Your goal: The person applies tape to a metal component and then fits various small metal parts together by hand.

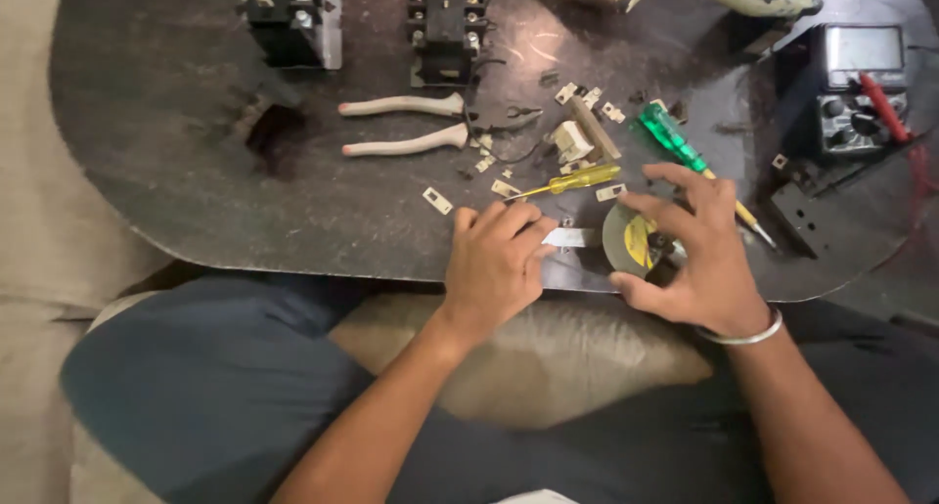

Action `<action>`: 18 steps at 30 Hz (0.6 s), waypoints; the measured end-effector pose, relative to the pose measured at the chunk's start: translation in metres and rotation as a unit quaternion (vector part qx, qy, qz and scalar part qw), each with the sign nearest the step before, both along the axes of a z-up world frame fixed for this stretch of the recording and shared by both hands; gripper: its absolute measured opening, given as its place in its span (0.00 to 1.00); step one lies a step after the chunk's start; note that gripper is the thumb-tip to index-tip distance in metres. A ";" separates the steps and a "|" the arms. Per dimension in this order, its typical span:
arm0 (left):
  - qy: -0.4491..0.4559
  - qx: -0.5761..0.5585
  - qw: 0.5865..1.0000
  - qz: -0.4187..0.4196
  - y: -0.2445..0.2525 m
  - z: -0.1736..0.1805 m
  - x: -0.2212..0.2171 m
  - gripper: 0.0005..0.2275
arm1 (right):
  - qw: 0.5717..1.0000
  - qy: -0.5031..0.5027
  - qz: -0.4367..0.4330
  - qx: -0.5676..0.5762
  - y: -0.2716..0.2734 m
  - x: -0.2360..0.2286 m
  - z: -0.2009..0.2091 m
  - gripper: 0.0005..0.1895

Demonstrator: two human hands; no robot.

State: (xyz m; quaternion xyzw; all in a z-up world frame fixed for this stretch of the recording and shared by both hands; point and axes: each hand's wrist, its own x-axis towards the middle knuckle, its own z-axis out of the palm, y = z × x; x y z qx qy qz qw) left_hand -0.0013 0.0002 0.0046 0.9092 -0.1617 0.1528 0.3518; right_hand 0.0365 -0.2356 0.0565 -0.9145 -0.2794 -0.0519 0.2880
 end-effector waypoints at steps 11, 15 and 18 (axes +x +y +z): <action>0.026 -0.003 1.000 0.010 -0.003 0.001 0.003 0.13 | 0.996 0.088 0.003 -0.017 -0.001 -0.008 0.003 0.45; 0.054 -0.008 0.999 0.002 -0.001 0.007 0.007 0.15 | 0.984 0.173 -0.010 0.027 0.001 -0.007 -0.004 0.44; 0.058 -0.011 0.998 -0.007 -0.003 0.011 0.010 0.18 | 0.991 0.131 0.002 -0.028 0.003 -0.005 -0.009 0.43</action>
